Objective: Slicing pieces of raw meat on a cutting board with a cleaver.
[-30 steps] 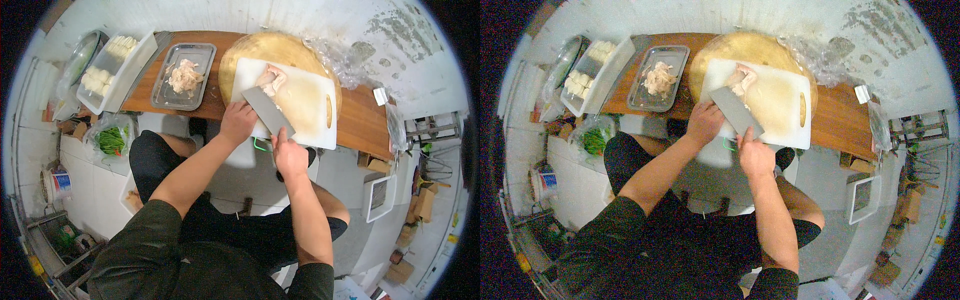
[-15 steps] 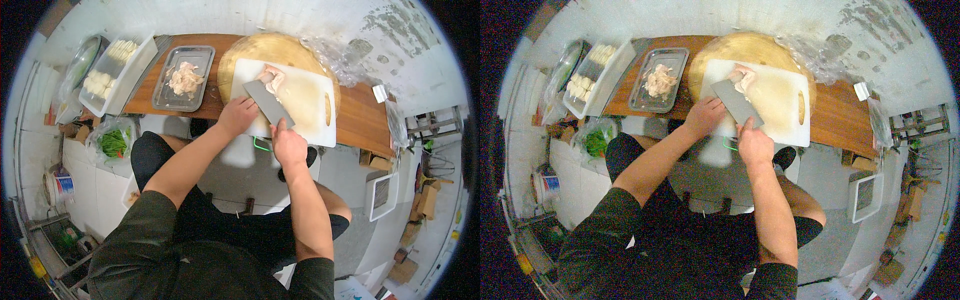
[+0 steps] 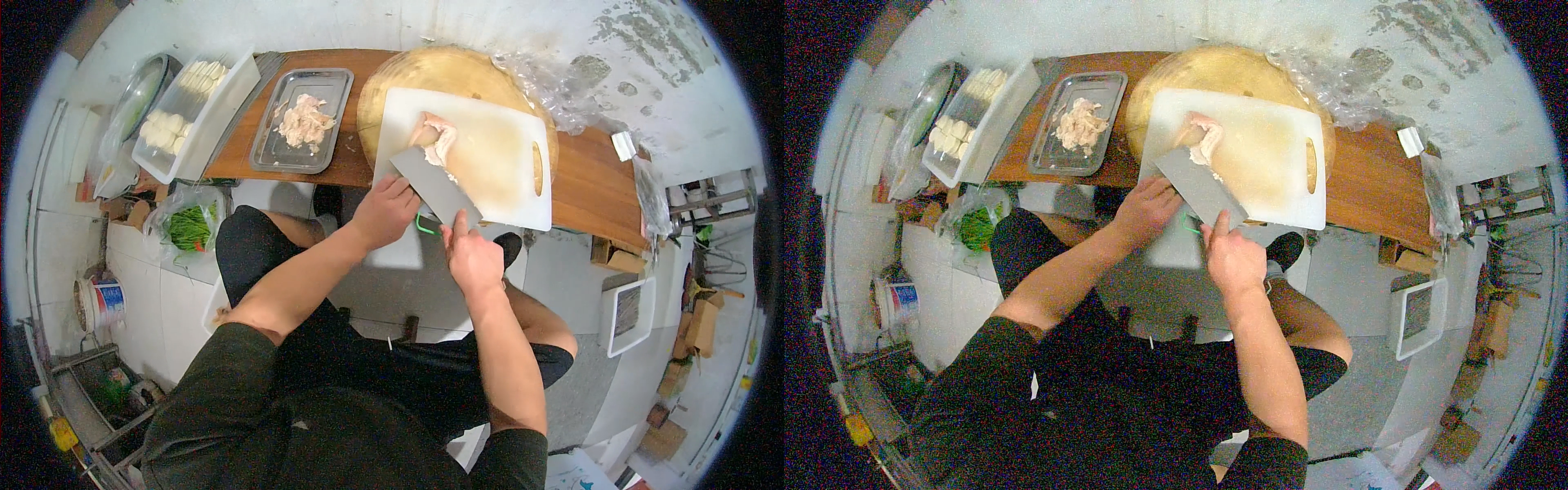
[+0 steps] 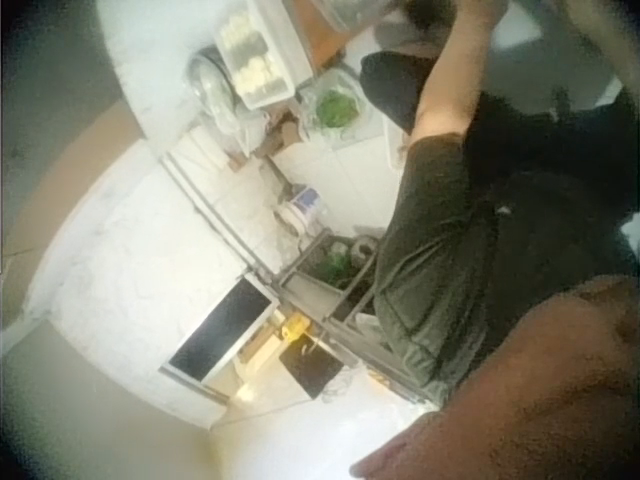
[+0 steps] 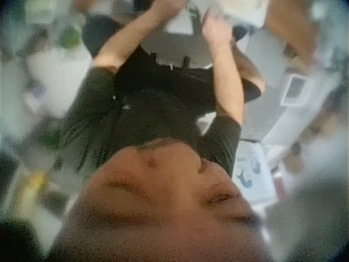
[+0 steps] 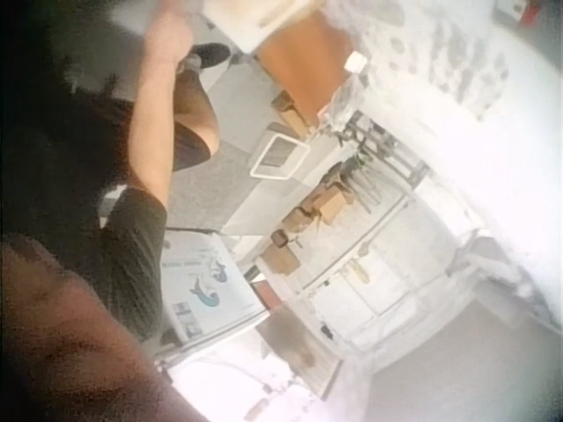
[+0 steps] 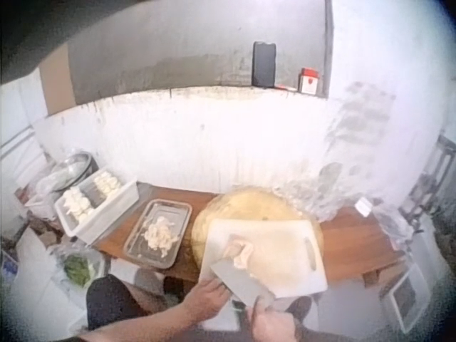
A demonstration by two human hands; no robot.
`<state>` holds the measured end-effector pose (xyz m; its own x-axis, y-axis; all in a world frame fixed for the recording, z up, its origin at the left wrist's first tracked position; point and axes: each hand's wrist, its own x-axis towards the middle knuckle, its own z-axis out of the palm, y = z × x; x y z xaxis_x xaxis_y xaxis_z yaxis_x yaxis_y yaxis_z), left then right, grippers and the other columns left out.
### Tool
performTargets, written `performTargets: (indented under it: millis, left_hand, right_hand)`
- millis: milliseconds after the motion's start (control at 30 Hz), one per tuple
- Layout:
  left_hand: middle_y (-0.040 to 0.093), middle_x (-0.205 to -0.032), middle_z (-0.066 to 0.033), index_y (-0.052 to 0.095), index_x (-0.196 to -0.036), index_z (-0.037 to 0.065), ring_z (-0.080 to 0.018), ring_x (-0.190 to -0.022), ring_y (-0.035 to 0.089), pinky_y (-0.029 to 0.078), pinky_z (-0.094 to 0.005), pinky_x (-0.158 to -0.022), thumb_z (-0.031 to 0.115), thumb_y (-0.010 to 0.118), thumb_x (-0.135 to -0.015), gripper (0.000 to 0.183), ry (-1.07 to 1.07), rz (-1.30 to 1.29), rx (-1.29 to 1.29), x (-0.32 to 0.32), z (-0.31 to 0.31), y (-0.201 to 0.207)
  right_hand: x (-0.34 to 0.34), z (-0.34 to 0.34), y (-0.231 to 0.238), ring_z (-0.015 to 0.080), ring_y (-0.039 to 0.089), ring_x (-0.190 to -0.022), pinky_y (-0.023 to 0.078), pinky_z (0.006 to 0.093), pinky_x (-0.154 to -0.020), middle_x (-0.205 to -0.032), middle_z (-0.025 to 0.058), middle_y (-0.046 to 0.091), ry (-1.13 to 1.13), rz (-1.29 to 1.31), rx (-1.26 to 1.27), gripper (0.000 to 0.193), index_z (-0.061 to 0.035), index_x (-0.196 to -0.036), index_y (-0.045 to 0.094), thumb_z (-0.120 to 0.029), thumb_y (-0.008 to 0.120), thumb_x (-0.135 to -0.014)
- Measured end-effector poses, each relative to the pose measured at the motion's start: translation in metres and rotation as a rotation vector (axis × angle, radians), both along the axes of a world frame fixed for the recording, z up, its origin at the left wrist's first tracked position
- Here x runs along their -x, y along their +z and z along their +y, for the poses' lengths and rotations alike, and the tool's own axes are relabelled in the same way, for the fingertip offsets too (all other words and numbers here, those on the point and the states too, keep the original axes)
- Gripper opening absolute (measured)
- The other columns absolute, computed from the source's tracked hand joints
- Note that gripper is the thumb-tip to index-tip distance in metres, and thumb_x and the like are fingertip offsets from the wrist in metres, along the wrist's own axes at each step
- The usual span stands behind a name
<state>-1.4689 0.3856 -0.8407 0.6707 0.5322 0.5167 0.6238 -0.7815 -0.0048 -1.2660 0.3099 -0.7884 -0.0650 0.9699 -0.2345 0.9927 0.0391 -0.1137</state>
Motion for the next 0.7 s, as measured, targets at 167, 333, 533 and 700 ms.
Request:
performTargets:
  millis: [167, 333, 533, 700]
  left_hand:
    - [0.067, -0.09, -0.0088, 0.066, -0.089, 0.003, -0.0261, -0.104, 0.061, 0.045, -0.0403, -0.095, 0.012, 0.061, -0.079, 0.014, 0.015, 0.016, -0.059, 0.0, -0.004, 0.002]
    - [0.069, -0.107, -0.0102, 0.068, -0.104, 0.004, -0.0267, -0.115, 0.061, 0.045, -0.0439, -0.102, 0.015, 0.06, -0.083, 0.025, 0.035, 0.167, 0.116, 0.001, -0.005, 0.007]
    - [0.069, -0.106, -0.0108, 0.069, -0.103, 0.004, -0.0279, -0.115, 0.061, 0.044, -0.0434, -0.103, 0.014, 0.06, -0.082, 0.024, -0.04, 0.095, 0.044, 0.005, -0.005, 0.001]
    - [0.069, -0.104, -0.0095, 0.069, -0.101, 0.005, -0.0276, -0.115, 0.061, 0.043, -0.0451, -0.102, 0.014, 0.06, -0.082, 0.023, 0.007, 0.16, 0.112, 0.005, -0.01, -0.001]
  right_hand:
    - [-0.001, 0.003, -0.013, 0.0362, 0.07, -0.061, 0.055, 0.0472, -0.055, -0.074, 0.0189, 0.07, 0.018, -0.055, -0.184, 0.053, -0.0014, -0.135, 0.058, -0.044, 0.046, -0.107]
    - [0.0, 0.011, -0.02, 0.0365, 0.073, -0.068, 0.058, 0.0477, -0.058, -0.083, 0.0197, 0.073, 0.022, -0.033, -0.151, 0.059, -0.0002, -0.141, 0.051, -0.048, 0.041, -0.107]
    - [-0.004, -0.003, -0.025, 0.0346, 0.072, -0.063, 0.058, 0.0469, -0.055, -0.077, 0.0176, 0.072, 0.037, -0.049, -0.177, 0.059, 0.0006, -0.139, 0.053, -0.047, 0.044, -0.106]
    - [-0.006, 0.004, -0.031, 0.0341, 0.072, -0.062, 0.057, 0.0465, -0.054, -0.076, 0.0168, 0.071, 0.051, -0.055, -0.233, 0.058, 0.0004, -0.138, 0.055, -0.047, 0.046, -0.105]
